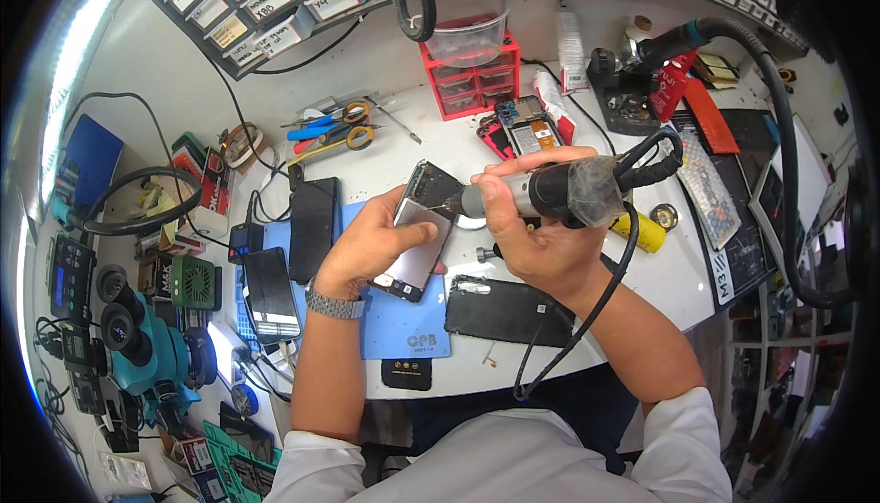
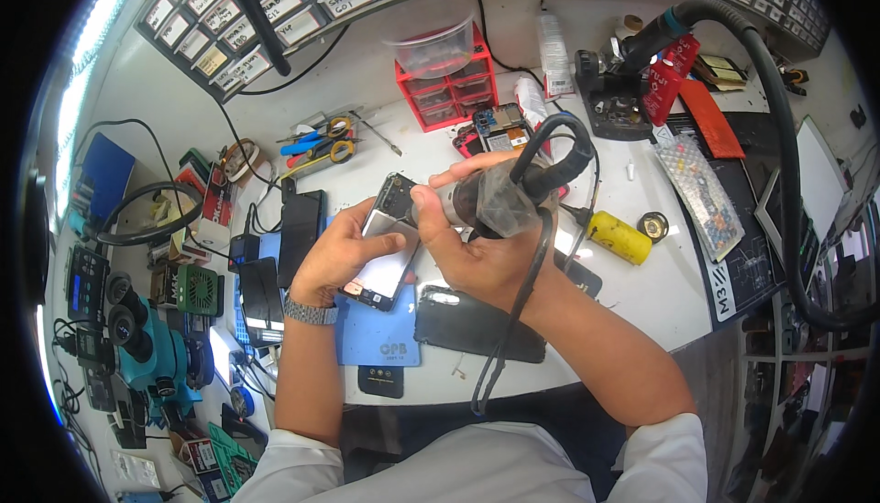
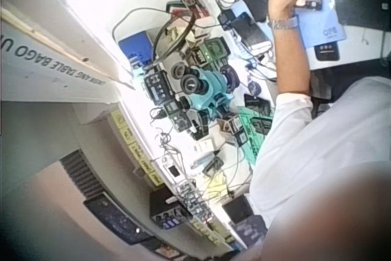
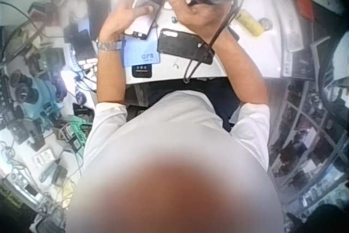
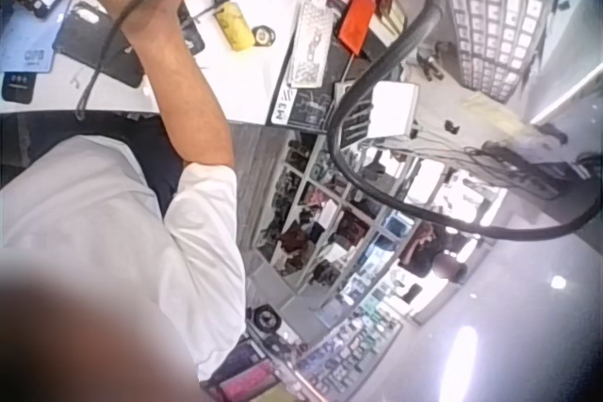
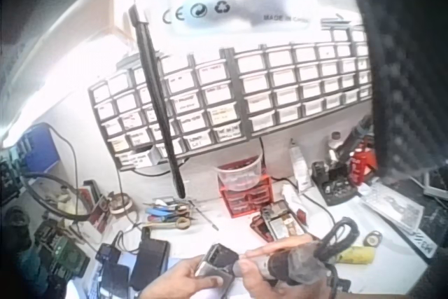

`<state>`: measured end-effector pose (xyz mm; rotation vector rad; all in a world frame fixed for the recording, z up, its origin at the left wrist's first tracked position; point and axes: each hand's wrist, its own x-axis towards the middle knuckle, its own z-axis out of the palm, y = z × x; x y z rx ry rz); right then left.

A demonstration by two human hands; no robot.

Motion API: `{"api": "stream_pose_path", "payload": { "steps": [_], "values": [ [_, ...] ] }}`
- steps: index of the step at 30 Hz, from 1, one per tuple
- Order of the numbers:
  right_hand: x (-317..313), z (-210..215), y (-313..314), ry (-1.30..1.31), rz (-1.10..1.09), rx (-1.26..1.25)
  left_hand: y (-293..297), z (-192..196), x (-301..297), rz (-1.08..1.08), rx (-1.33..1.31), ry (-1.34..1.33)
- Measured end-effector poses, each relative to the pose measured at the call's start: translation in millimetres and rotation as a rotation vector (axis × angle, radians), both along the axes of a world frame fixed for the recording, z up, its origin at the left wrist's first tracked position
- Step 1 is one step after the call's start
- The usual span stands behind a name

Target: The person removes a screen protector from a smartphone, then uses a screwdriver to pry open the device's back cover. They apply heat with a hot air gun along the edges and continue prying to separate the back panel from the frame.

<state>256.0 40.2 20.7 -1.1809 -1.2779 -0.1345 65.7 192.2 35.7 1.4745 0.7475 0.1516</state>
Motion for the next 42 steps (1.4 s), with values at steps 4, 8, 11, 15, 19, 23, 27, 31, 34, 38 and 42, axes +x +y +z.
{"api": "stream_pose_path", "payload": {
  "steps": [4, 8, 11, 15, 19, 23, 27, 31, 34, 38, 42],
  "values": [
    [4.3, 1.5, 0.8, 0.103, 0.053, 0.039, -1.7, -1.9, 0.1, 0.000, 0.044, -0.031],
    [7.7, 11.6, 0.0, 0.315, 0.056, 0.061, -7.8, 10.5, 3.0, 0.057, 0.039, -0.052],
    [12.1, 23.8, -2.9, 0.429, 0.008, 0.074, -3.7, 8.0, 4.5, 0.130, 0.047, -0.099],
    [18.9, 30.0, 0.7, 0.526, -0.089, 0.059, -2.1, 5.1, 9.8, 0.143, -0.030, -0.249],
    [29.4, 23.3, 3.4, 0.466, -0.213, -0.047, -10.7, 1.1, 19.0, 0.135, 0.088, -0.241],
    [30.4, 25.9, 1.7, 0.464, -0.188, -0.027, -12.5, -6.3, 20.1, 0.115, 0.313, -0.182],
    [29.2, 24.8, 0.7, 0.462, -0.182, -0.001, -26.3, -1.8, 32.7, 0.079, 0.594, -0.112],
    [28.8, 18.4, 2.7, 0.447, -0.142, 0.002, -26.7, -13.3, 41.6, 0.010, 0.833, 0.013],
    [27.5, 18.3, 2.8, 0.388, -0.157, 0.015, -25.0, -17.3, 42.4, 0.069, 0.857, 0.032],
    [26.1, 17.5, 2.7, 0.390, -0.191, -0.019, -11.0, -19.7, 43.6, 0.344, 0.543, -0.226],
    [28.0, 24.8, 2.5, 0.489, -0.223, -0.063, 9.5, -19.4, 33.3, 0.508, 0.228, -0.415]
  ]
}}
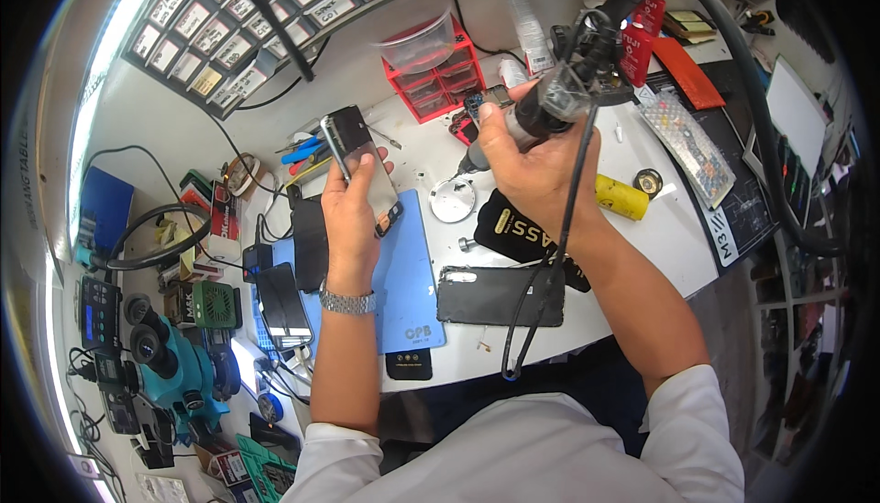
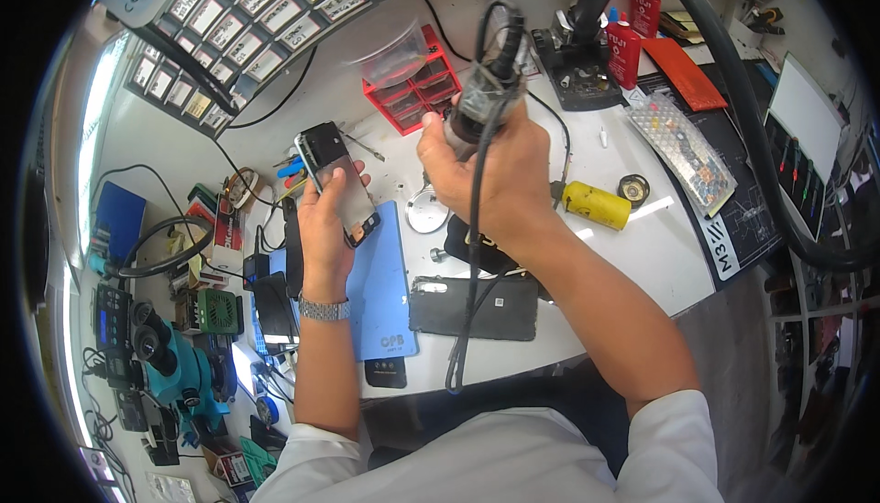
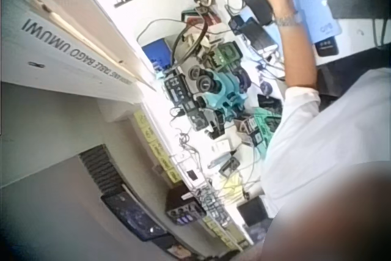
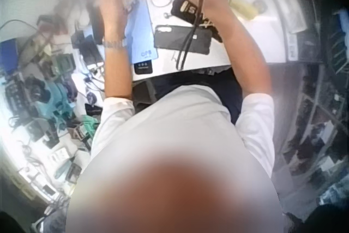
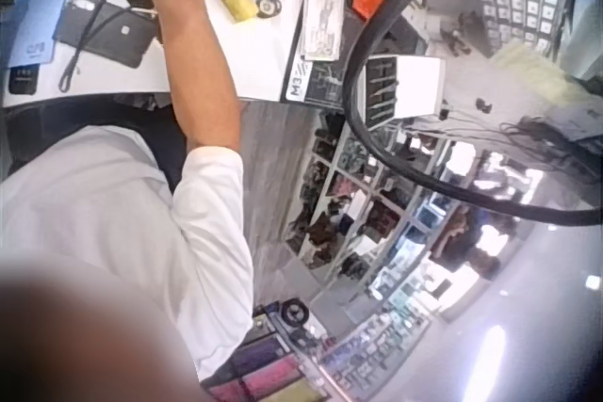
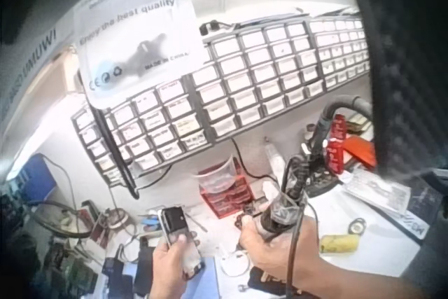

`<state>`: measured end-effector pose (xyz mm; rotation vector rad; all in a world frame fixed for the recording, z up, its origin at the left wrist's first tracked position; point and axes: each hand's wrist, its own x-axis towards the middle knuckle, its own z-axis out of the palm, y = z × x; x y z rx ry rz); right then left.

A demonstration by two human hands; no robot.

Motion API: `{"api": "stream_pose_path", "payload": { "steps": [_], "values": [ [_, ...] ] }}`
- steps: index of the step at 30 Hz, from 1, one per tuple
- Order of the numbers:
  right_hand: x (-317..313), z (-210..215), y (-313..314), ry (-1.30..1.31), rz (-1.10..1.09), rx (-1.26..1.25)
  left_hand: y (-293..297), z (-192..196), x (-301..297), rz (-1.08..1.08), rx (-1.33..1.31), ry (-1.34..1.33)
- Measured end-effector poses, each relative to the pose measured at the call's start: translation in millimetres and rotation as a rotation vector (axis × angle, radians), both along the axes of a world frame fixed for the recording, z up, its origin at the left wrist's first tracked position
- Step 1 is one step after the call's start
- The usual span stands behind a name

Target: The person removes a screen protector from a smartphone, then uses a screwdriver to pry open the device's back cover. They apply heat with a hot air gun along the edges and continue prying to separate the back panel from the frame.

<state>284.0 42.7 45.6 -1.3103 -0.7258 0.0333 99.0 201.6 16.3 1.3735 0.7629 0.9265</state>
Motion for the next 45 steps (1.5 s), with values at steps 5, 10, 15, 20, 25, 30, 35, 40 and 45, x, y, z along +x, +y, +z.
{"api": "stream_pose_path", "payload": {
  "steps": [5, 10, 15, 20, 25, 30, 35, 40, 45],
  "values": [
    [9.1, 0.1, 0.9, -0.009, -0.021, 0.067, 9.9, -10.2, -0.2, -0.057, -0.349, -0.349],
    [12.7, -4.8, 0.5, -0.105, -0.041, -0.051, 4.1, -6.7, -1.3, -0.063, -0.478, -0.454],
    [-6.0, -7.6, -0.6, 0.011, 0.167, 0.201, 2.1, -9.5, 2.1, -0.070, -0.538, -0.536],
    [-25.9, -13.1, -5.7, -0.078, 0.383, 0.258, 0.2, -7.9, 1.8, -0.076, -0.509, -0.563],
    [-34.6, -19.8, -6.8, -0.177, 0.423, 0.215, 0.6, -8.9, 0.8, -0.046, -0.454, -0.538],
    [-36.9, -19.4, -7.1, -0.199, 0.374, 0.232, 2.2, -12.0, 1.2, -0.040, -0.426, -0.533],
    [-6.8, 16.2, -16.7, 0.036, 0.255, 0.214, 6.7, -15.4, 3.8, -0.061, -0.478, -0.576],
    [51.5, 47.4, -45.2, -0.179, 0.148, -0.300, 3.7, -9.3, -1.3, 0.001, -0.460, -0.631],
    [111.6, 59.7, -95.4, -0.468, 0.044, -0.974, 11.4, -17.8, -1.8, -0.056, -0.476, -0.691]
  ]
}}
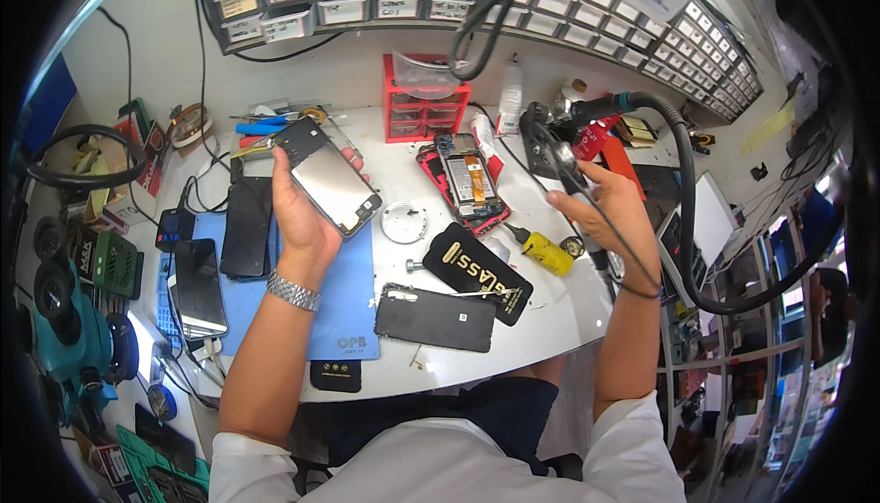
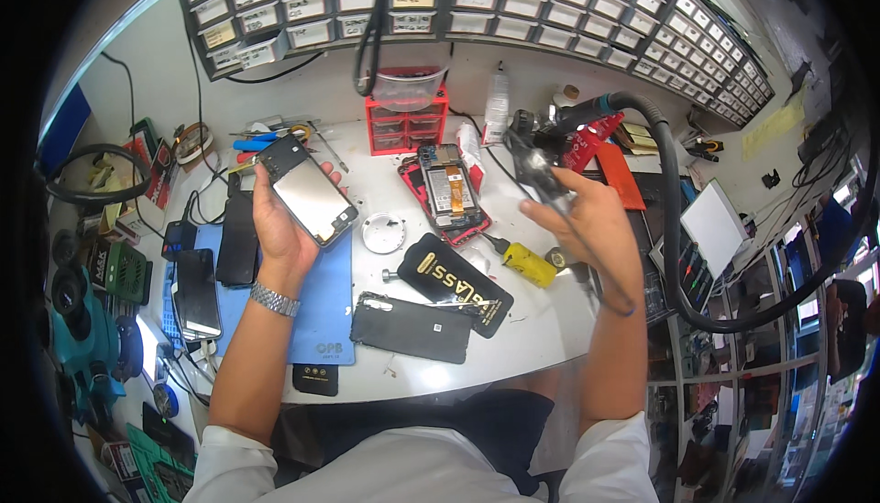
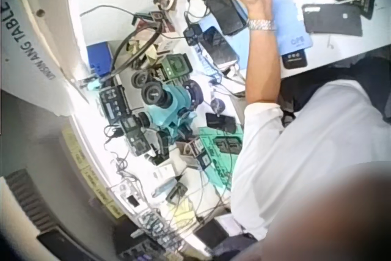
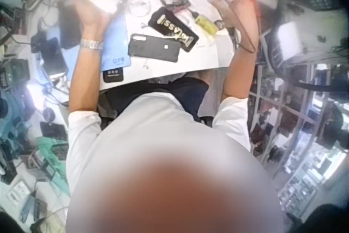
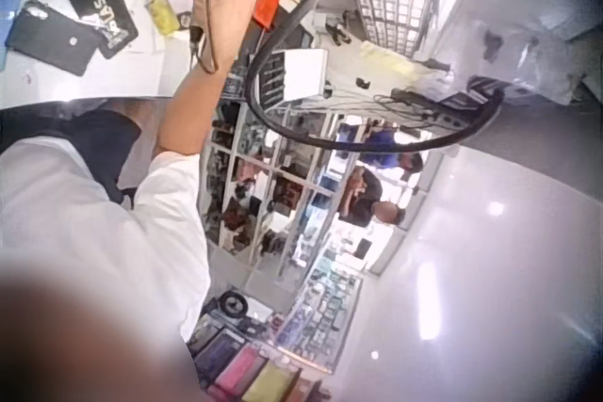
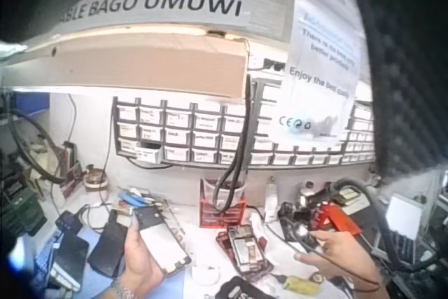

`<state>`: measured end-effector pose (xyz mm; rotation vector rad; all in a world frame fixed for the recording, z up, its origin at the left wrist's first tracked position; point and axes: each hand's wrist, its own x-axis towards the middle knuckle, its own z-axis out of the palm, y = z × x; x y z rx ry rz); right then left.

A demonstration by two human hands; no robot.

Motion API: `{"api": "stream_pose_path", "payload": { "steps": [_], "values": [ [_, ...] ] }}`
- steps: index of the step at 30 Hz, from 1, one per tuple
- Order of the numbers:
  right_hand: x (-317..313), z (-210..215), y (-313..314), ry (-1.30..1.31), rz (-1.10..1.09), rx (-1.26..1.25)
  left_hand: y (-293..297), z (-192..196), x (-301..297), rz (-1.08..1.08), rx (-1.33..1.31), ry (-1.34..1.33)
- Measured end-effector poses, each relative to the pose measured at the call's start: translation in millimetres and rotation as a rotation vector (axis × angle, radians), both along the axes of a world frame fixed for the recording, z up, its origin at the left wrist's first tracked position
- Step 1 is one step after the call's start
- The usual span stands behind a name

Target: The person removes a screen protector from a smartphone, then uses a screwdriver to pry open the device's back cover. They apply heat with a hot air gun along the edges and continue prying to separate the back panel from the frame.

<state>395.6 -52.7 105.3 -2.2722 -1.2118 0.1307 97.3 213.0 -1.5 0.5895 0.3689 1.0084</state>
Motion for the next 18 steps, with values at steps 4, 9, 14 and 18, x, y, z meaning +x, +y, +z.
{"api": "stream_pose_path", "payload": {
  "steps": [4, 9, 14, 18],
  "values": [
    [16.9, -2.8, -8.7, -0.123, -0.144, -0.281, 0.1, 0.9, -0.6, -0.015, -0.003, -0.052],
    [44.7, -31.6, -8.1, -0.294, -0.134, -0.459, 0.5, 0.3, -0.7, -0.039, -0.022, -0.046],
    [48.7, -37.2, -8.2, -0.359, -0.076, -0.461, -3.0, 1.9, -1.8, -0.042, -0.014, -0.035],
    [36.6, -27.3, -7.8, -0.248, -0.077, -0.494, -2.7, 0.6, -0.9, -0.038, -0.016, -0.047]
  ]
}}
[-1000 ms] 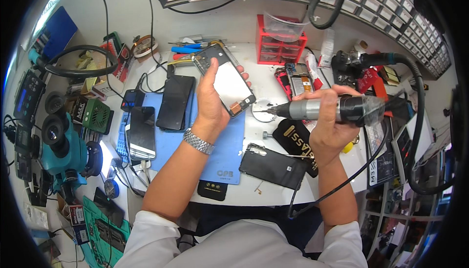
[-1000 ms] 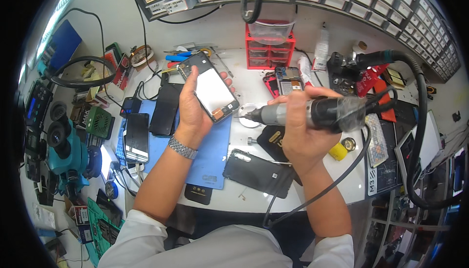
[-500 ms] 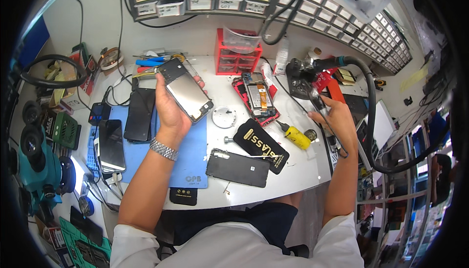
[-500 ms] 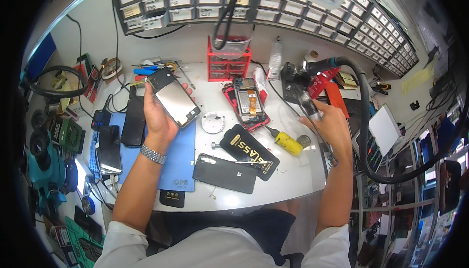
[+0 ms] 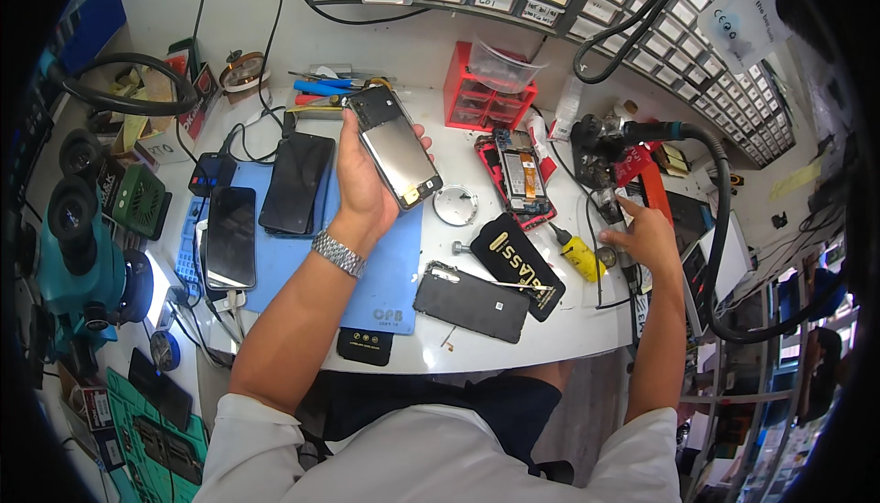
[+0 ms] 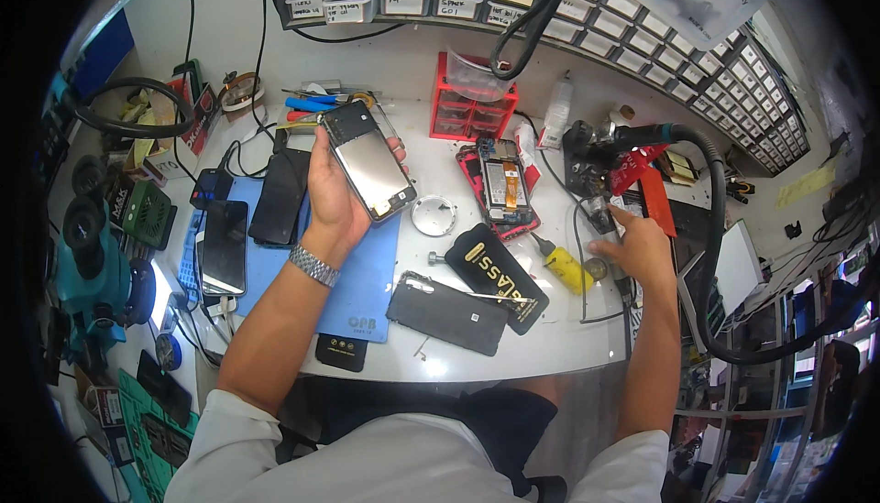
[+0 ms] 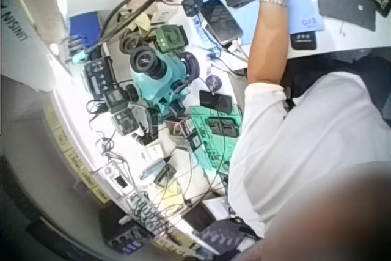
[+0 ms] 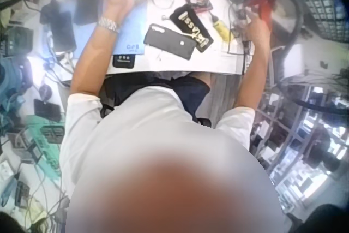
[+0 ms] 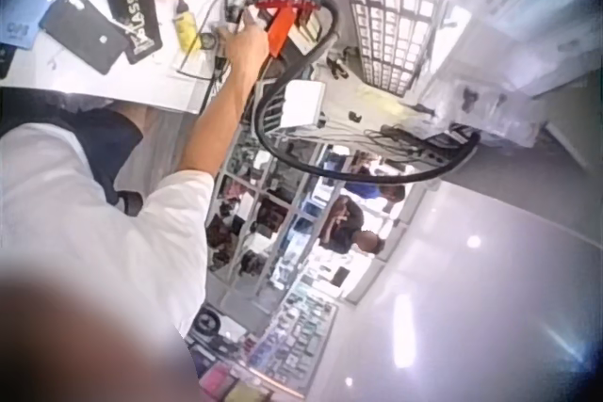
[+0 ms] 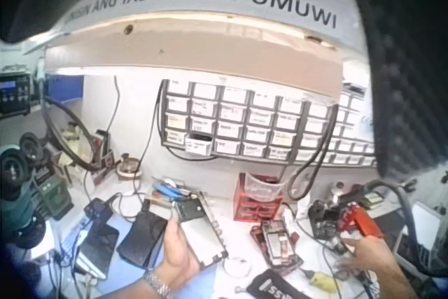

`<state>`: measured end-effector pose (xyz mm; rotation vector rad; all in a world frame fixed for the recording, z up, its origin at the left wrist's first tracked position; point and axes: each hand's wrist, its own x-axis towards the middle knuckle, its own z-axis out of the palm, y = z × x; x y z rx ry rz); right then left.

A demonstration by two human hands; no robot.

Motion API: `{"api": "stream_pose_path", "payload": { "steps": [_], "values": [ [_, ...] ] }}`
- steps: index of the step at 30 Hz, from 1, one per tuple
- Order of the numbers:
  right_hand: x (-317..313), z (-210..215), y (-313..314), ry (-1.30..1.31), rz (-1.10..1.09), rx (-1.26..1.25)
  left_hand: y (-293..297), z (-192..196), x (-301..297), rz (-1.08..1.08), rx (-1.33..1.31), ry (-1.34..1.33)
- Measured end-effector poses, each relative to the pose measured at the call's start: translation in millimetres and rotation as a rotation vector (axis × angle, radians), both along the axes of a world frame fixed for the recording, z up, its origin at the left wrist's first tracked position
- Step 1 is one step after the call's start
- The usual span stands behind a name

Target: The person removes a screen protector from a smartphone, then uses a screwdriver to pry open the device's back cover. They apply heat with a hot air gun along the edges and continue prying to separate the back panel from the frame.

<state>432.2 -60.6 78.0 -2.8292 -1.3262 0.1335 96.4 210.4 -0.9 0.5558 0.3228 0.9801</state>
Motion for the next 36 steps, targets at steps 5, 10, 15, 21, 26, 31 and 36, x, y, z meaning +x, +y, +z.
{"api": "stream_pose_path", "payload": {
  "steps": [5, 10, 15, 21, 26, 31, 36],
  "values": [
    [-9.3, 13.1, -5.9, -0.035, -0.040, 0.089, -2.1, 1.8, 0.8, -0.005, -0.016, -0.003],
    [-63.0, 16.8, 21.5, 0.095, 0.240, 0.771, -4.7, 1.3, 3.3, -0.018, -0.002, 0.012],
    [-157.4, -17.1, 105.1, 0.366, 0.776, 0.861, -6.6, -1.3, 2.3, -0.041, 0.006, 0.015],
    [-189.4, -50.1, 145.1, 0.554, 0.777, 0.744, -10.8, 4.4, 4.7, -0.082, 0.002, 0.023],
    [-200.4, -48.9, 145.8, 0.461, 0.812, 0.715, -7.2, -10.2, 5.5, -0.029, 0.034, 0.081],
    [-181.3, -50.8, 145.2, 0.459, 0.689, 0.606, -13.9, 3.5, 7.5, -0.007, 0.010, 0.080],
    [-179.6, -49.6, 141.2, 0.624, 0.627, 0.616, -12.8, 2.9, 7.3, -0.008, -0.003, 0.084]
  ]
}}
